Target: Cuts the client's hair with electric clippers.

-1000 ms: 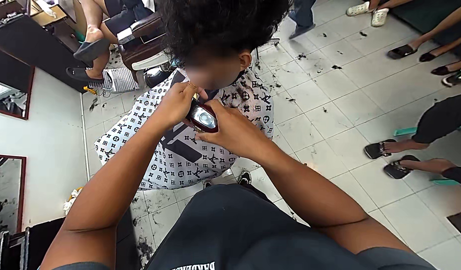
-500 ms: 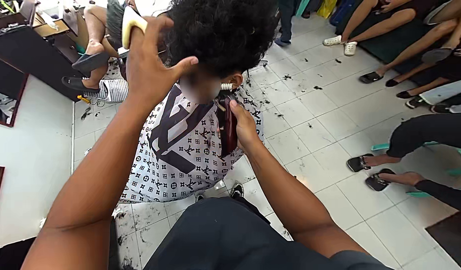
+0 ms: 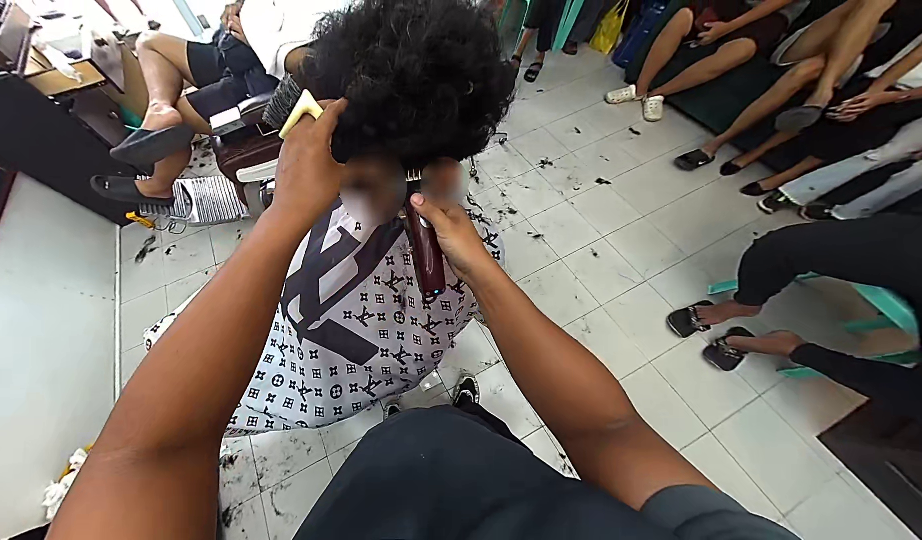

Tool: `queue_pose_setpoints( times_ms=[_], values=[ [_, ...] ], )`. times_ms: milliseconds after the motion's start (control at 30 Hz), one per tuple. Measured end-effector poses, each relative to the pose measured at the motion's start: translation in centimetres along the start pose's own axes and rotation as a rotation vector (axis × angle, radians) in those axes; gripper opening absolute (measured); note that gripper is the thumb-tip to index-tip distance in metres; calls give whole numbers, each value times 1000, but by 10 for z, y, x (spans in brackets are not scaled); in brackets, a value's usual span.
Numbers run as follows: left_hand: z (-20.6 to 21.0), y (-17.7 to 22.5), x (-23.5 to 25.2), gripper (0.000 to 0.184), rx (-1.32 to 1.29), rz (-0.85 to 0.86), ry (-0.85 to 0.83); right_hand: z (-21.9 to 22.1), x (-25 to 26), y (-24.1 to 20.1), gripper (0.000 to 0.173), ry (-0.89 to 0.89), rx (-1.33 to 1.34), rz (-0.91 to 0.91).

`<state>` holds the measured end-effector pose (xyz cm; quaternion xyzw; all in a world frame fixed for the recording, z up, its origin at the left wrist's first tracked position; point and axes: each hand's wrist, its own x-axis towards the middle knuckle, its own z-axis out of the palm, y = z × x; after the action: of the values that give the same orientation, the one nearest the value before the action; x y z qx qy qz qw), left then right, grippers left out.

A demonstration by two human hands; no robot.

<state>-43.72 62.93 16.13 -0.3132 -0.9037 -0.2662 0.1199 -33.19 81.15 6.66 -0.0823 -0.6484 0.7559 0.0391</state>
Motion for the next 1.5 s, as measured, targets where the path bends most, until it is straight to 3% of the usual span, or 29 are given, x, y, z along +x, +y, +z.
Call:
queue_pose_setpoints(
  times_ms=[267, 633, 800, 933, 1067, 1200, 1367, 1500],
  values=[
    [-1, -1, 1, 72, 17, -32, -14, 0, 2, 1, 40, 7, -75, -62],
    [-1, -3, 0, 65, 5, -27, -3, -7, 0, -4, 42, -38, -124, 58],
    [-3, 0, -3, 68, 16, -68, -25, -5, -5, 1, 46, -34, -115, -39],
    [-4, -1, -3, 67, 13, -70, -33, -10, -6, -1, 48, -76, -94, 79],
    [-3, 1, -2, 70, 9, -88, -39, -8, -7, -2, 46, -45, -57, -38],
    [-1, -3, -1, 71, 30, -74, -37, -13, -10, -1, 54, -60, -123, 86],
    [-2, -2, 0, 72, 28, -63, -35, -6, 2, 5, 41, -11, -38, -95],
    [-3, -2, 0, 72, -4, -76, -45, -9, -8, 1, 52, -50, -101, 43]
  ],
)
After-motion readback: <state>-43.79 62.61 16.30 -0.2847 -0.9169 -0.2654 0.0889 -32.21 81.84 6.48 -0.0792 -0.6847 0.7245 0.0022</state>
